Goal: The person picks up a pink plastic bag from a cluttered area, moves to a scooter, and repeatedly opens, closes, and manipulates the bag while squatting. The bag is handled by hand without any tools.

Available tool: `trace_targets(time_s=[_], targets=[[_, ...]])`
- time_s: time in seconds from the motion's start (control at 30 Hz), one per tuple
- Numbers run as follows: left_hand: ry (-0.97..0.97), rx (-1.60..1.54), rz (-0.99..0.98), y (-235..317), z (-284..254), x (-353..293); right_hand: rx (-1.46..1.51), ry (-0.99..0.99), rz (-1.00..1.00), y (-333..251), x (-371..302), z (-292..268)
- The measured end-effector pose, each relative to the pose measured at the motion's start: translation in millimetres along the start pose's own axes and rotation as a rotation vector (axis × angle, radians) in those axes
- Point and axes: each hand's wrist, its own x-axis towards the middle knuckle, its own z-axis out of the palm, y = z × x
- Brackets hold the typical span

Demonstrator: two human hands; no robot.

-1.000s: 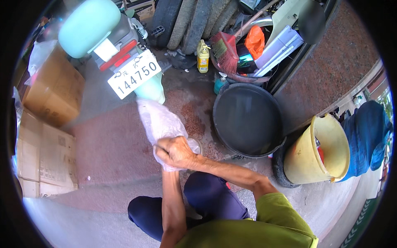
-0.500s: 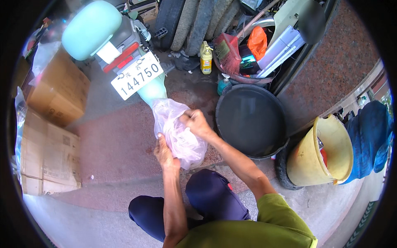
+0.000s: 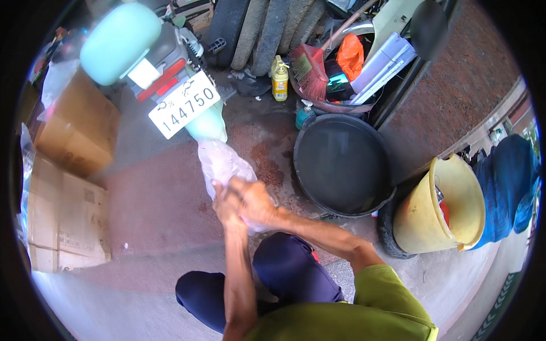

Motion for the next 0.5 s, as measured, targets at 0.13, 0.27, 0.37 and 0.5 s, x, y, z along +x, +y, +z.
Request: trace_targets(time_s=[0.13, 0.27, 0.37, 0.5], targets=[[0.01, 0.026, -0.033, -12, -1, 6, 0.05, -0.086, 0.144, 22, 4, -4], [0.022, 0.222, 0.091, 0, -9, -7, 0.247, -0.05, 0.565, 40, 15, -27], [0.088, 0.434, 0.259, 5, -34, 7, 0.554, 0.029, 0.576, 53, 23, -64], [0.115, 0.415, 0.051, 37, -5, 3, 0.537, -0.279, 0.556, 42, 30, -85]])
